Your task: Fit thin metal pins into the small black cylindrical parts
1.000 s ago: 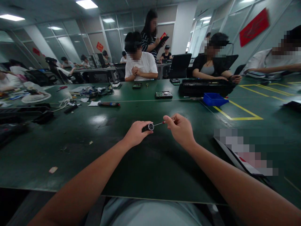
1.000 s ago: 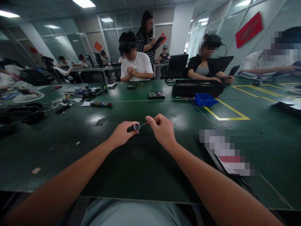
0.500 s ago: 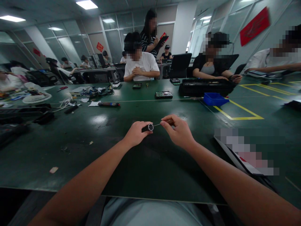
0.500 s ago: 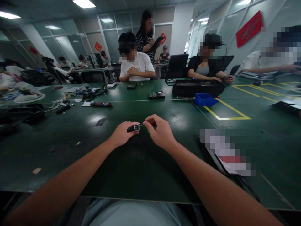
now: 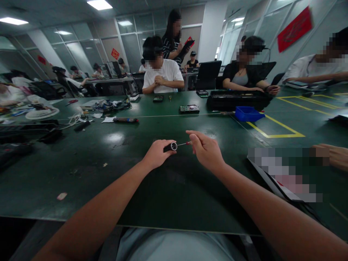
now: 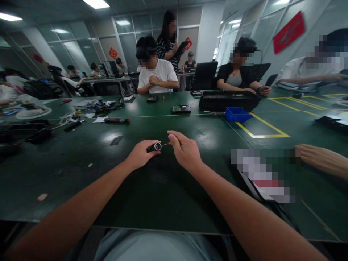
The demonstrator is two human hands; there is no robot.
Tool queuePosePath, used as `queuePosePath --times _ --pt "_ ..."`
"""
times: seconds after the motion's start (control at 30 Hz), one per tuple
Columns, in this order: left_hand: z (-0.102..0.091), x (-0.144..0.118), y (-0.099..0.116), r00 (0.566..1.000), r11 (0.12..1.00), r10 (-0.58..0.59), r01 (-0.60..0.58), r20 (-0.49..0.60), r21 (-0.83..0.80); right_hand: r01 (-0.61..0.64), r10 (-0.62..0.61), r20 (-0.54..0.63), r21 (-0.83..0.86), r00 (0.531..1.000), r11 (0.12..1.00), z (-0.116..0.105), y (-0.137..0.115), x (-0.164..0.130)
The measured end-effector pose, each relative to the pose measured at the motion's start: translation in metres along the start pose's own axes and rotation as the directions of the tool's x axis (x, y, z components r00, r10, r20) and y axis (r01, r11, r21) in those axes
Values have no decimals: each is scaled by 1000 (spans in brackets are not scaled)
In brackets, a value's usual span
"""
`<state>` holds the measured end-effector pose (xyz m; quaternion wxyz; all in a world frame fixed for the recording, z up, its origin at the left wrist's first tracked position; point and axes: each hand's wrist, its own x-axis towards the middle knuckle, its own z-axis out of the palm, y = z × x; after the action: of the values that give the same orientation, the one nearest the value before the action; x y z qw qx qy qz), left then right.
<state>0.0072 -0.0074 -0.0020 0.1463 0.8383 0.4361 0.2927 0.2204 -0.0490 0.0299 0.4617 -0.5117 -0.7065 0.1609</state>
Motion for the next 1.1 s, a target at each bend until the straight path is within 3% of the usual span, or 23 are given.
queuePosePath --times 0.27,0.47,0.67,0.9,1.0,1.1 --pt "-1 0 2 1000 1000 -9 9 -17 -3 108 -106 38 -54 994 993 -1 -1 -3" --pt "-1 0 0 1000 1000 -9 9 4 3 71 -67 69 -64 995 995 -1 -5 -2" --pt "1 1 -2 1000 1000 -19 19 5 10 -49 60 -56 185 997 981 6 3 2" --pt "1 1 -1 999 999 -34 35 -36 23 -188 229 -11 532 973 825 16 11 6" --pt "-2 2 1 998 1000 -7 6 -65 -11 -228 306 2 671 952 706 19 15 8" --pt "-5 3 1 994 995 93 -94 -61 -11 -330 398 100 754 912 568 17 22 13"
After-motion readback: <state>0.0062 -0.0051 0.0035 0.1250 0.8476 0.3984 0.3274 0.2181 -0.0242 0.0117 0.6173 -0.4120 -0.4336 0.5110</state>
